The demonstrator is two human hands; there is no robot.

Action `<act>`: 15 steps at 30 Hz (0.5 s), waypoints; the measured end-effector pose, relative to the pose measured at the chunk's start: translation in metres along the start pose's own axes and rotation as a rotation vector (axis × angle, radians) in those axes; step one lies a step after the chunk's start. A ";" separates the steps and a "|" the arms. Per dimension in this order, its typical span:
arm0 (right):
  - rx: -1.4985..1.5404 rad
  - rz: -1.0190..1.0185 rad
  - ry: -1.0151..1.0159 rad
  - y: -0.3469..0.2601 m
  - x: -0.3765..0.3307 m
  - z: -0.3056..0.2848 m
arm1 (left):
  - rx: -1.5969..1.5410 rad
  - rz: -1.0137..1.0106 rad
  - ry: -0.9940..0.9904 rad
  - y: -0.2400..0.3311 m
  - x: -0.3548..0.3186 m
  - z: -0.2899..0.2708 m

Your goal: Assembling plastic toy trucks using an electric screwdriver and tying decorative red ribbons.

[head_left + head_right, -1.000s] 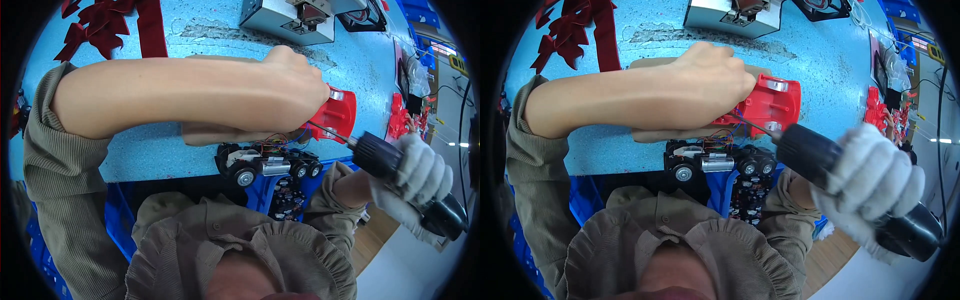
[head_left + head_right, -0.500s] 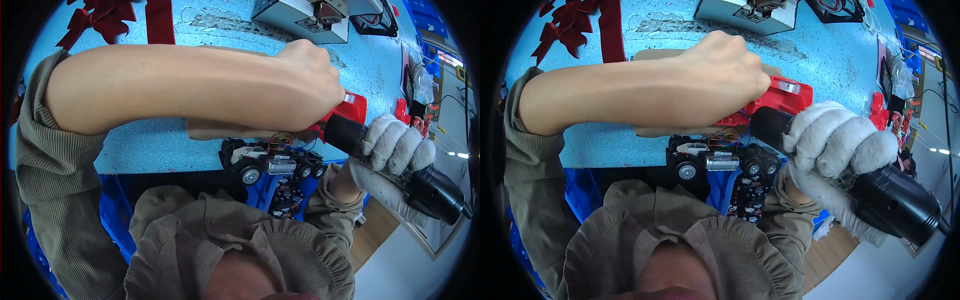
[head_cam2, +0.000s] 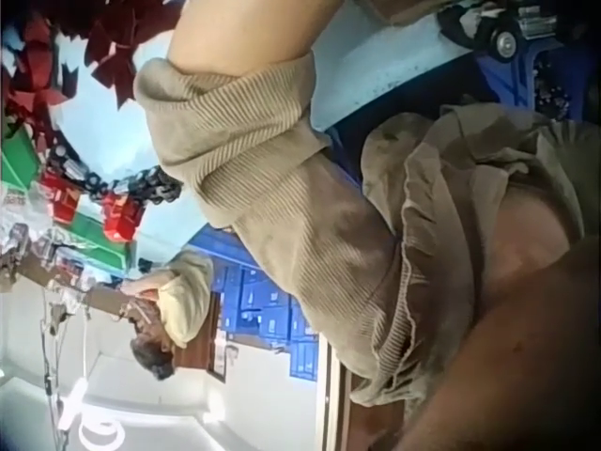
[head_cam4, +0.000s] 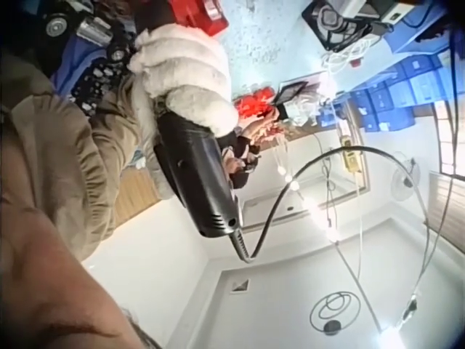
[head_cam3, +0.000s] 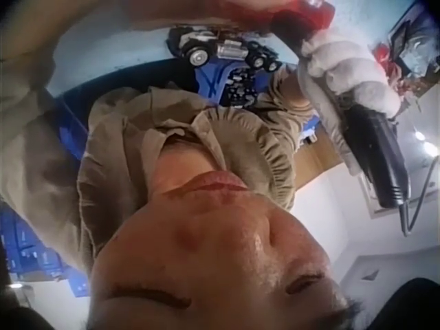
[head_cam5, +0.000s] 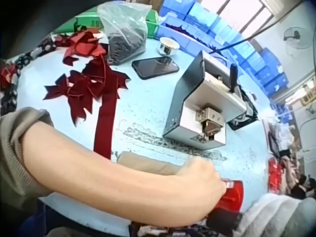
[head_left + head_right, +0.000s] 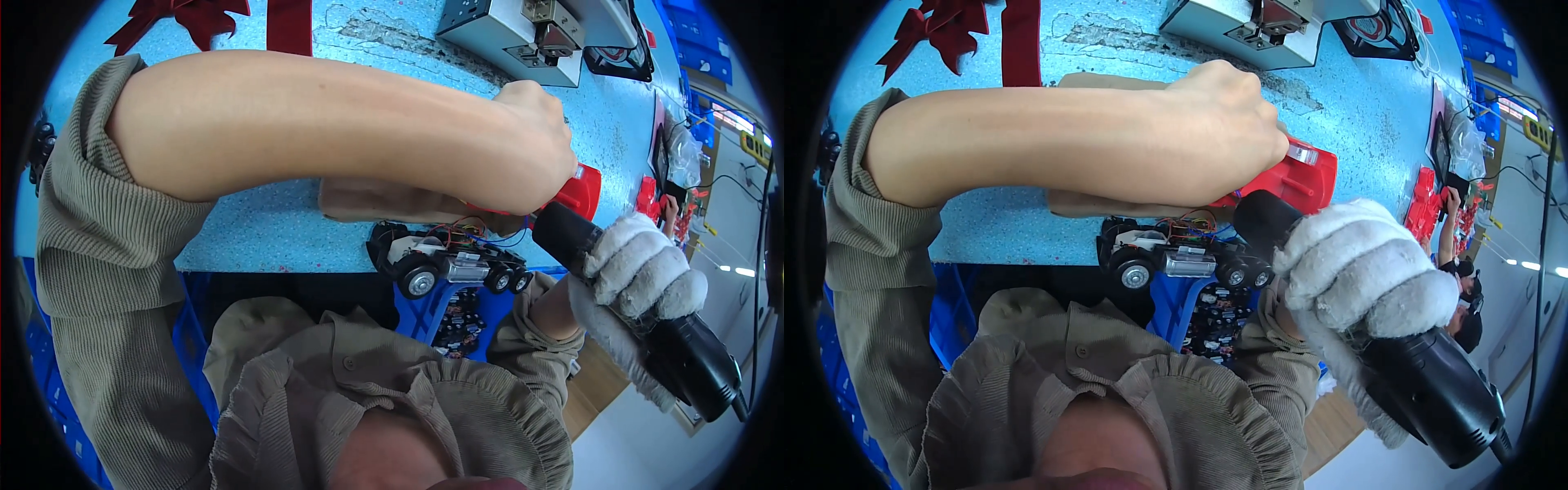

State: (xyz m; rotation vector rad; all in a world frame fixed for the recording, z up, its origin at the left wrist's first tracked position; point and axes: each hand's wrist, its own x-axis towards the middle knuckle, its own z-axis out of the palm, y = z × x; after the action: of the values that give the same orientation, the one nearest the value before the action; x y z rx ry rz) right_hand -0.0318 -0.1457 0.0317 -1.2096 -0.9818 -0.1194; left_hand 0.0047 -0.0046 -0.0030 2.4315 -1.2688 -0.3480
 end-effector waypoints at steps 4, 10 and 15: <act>-0.072 0.050 -0.096 -0.003 0.003 -0.004 | 0.012 0.021 0.019 0.002 -0.002 -0.003; -0.057 0.043 -0.065 0.002 0.000 0.001 | 0.089 -0.035 -0.085 0.008 0.001 -0.003; -0.068 0.040 -0.020 0.004 0.000 0.007 | 0.077 -0.035 -0.023 0.006 -0.003 -0.002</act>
State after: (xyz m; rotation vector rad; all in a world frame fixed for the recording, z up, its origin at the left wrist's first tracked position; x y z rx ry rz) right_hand -0.0337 -0.1382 0.0286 -1.2940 -0.9770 -0.1093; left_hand -0.0005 -0.0050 0.0018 2.5234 -1.2734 -0.3439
